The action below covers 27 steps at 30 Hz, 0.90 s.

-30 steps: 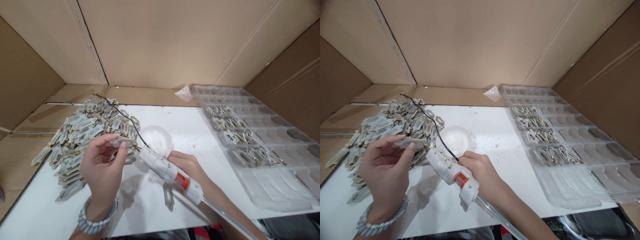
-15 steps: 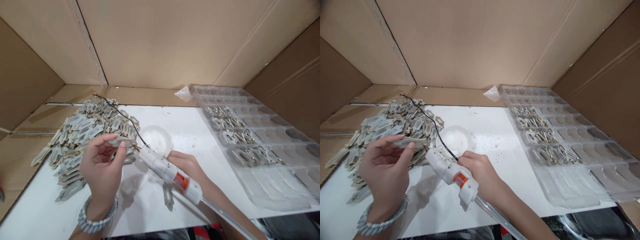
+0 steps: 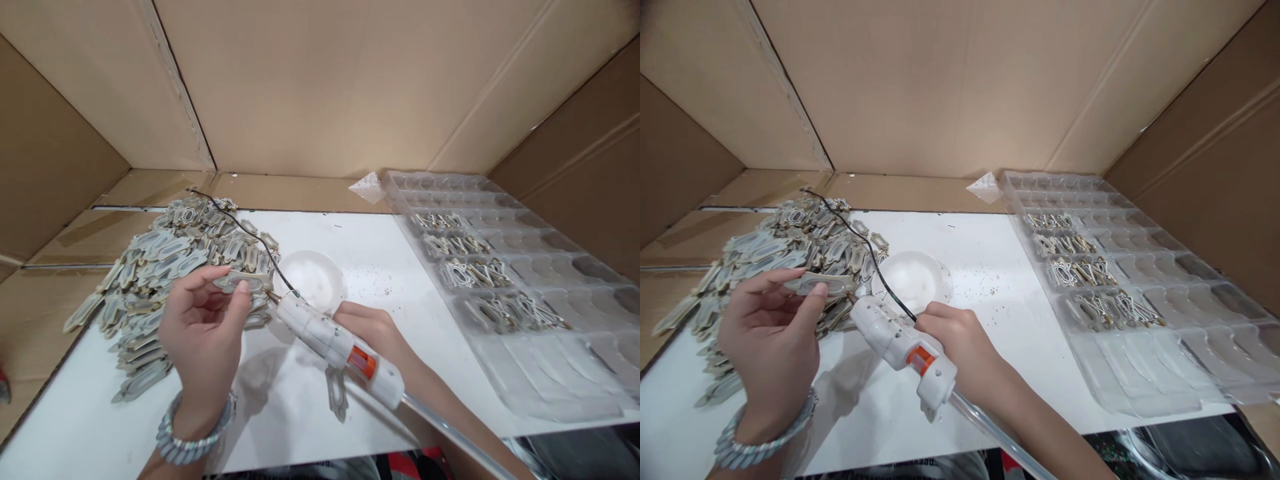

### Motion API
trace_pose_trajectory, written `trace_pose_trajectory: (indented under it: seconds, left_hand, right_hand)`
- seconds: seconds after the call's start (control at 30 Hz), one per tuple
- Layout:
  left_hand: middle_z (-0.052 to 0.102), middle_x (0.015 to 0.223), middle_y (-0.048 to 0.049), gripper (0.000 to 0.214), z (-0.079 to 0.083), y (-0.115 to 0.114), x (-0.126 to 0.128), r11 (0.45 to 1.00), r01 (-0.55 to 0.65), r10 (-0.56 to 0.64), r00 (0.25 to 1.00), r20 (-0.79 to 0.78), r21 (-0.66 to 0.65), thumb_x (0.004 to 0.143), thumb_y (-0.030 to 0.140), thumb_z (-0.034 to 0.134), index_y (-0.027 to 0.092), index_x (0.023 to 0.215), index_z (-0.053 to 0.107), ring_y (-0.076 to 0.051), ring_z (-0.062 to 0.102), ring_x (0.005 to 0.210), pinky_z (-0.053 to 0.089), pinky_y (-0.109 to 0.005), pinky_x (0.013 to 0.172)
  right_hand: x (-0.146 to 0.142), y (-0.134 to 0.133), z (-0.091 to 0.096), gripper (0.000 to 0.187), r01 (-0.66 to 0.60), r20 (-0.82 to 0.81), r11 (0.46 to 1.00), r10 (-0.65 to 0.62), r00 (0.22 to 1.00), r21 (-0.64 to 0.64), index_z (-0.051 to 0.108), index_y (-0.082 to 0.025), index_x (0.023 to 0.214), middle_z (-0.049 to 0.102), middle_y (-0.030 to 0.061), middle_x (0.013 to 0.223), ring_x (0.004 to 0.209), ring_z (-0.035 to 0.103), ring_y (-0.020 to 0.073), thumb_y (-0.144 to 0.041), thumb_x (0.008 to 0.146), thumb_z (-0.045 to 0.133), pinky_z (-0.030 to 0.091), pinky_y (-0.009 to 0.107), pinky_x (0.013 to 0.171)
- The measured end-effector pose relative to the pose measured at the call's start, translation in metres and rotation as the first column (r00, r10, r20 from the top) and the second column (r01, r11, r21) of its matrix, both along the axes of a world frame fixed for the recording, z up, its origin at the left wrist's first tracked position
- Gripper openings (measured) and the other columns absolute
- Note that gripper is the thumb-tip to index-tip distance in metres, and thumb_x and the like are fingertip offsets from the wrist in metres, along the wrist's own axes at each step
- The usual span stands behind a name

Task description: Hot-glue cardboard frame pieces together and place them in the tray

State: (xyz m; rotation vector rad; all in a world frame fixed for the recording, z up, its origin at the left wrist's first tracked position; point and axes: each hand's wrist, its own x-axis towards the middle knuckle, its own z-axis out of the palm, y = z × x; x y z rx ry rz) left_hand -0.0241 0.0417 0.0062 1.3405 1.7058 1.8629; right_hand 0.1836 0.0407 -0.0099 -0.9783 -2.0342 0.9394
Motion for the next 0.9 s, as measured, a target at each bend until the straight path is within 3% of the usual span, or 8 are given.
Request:
trace_pose_trajectory:
  seconds: [0.33,0.53,0.67,0.77,0.9]
  left_hand:
    - [0.055,0.073,0.0047,0.022,-0.003,0.002,-0.004,1.0,0.023,-0.023,0.997,0.076,0.003,0.081,0.027,0.076,0.025,0.1,0.066,-0.009,0.051,0.062,0.046,-0.021,0.058]
    - [0.047,0.063,0.007,0.024,-0.002,0.005,-0.006,0.999,0.028,-0.023,0.993,0.114,-0.039,0.077,0.025,0.073,0.021,0.1,0.065,-0.007,0.045,0.051,0.04,-0.017,0.047]
    - [0.055,0.063,0.007,0.045,0.01,0.01,-0.019,0.996,0.045,-0.036,0.993,0.115,-0.082,0.069,0.021,0.076,0.02,0.112,0.062,-0.007,0.053,0.054,0.043,-0.015,0.05]
    - [0.063,0.065,0.0047,0.053,0.019,0.015,-0.039,0.967,0.022,-0.016,1.0,0.026,-0.255,0.063,0.024,0.079,0.02,0.114,0.063,-0.01,0.061,0.06,0.047,-0.018,0.056]
    - [0.071,0.068,0.0015,0.027,0.025,0.018,-0.061,0.84,0.0,-0.162,0.954,-0.25,-0.543,0.066,0.036,0.078,0.021,0.089,0.075,-0.016,0.066,0.068,0.049,-0.025,0.066]
  right_hand:
    - [0.001,0.0,-0.003,0.019,0.017,0.02,1.0,-0.018,1.0,0.015,0.048,-0.018,0.062,0.045,-0.0032,0.068,0.056,0.046,0.0087,-0.014,0.079,0.055,0.031,0.022,0.051]
    - [0.002,0.003,0.003,0.018,0.076,-0.014,0.994,-0.075,0.997,0.072,0.047,-0.019,0.063,0.048,-0.0025,0.069,0.057,0.048,0.0095,-0.007,0.076,0.052,0.033,0.021,0.051]
    - [0.002,0.006,0.006,0.024,0.168,-0.035,0.977,-0.165,0.986,0.13,0.042,-0.021,0.064,0.043,-0.0039,0.065,0.052,0.042,0.0091,-0.008,0.082,0.052,0.031,0.022,0.048]
    - [0.002,0.006,0.005,0.028,0.228,-0.033,0.961,-0.226,0.974,0.154,0.038,-0.021,0.064,0.039,-0.0055,0.064,0.05,0.039,0.0082,-0.01,0.082,0.056,0.029,0.022,0.047]
    - [0.002,0.005,0.005,0.026,0.23,-0.016,0.958,-0.23,0.973,0.172,0.04,-0.021,0.065,0.04,-0.0056,0.064,0.05,0.04,0.0082,-0.01,0.082,0.057,0.029,0.023,0.048]
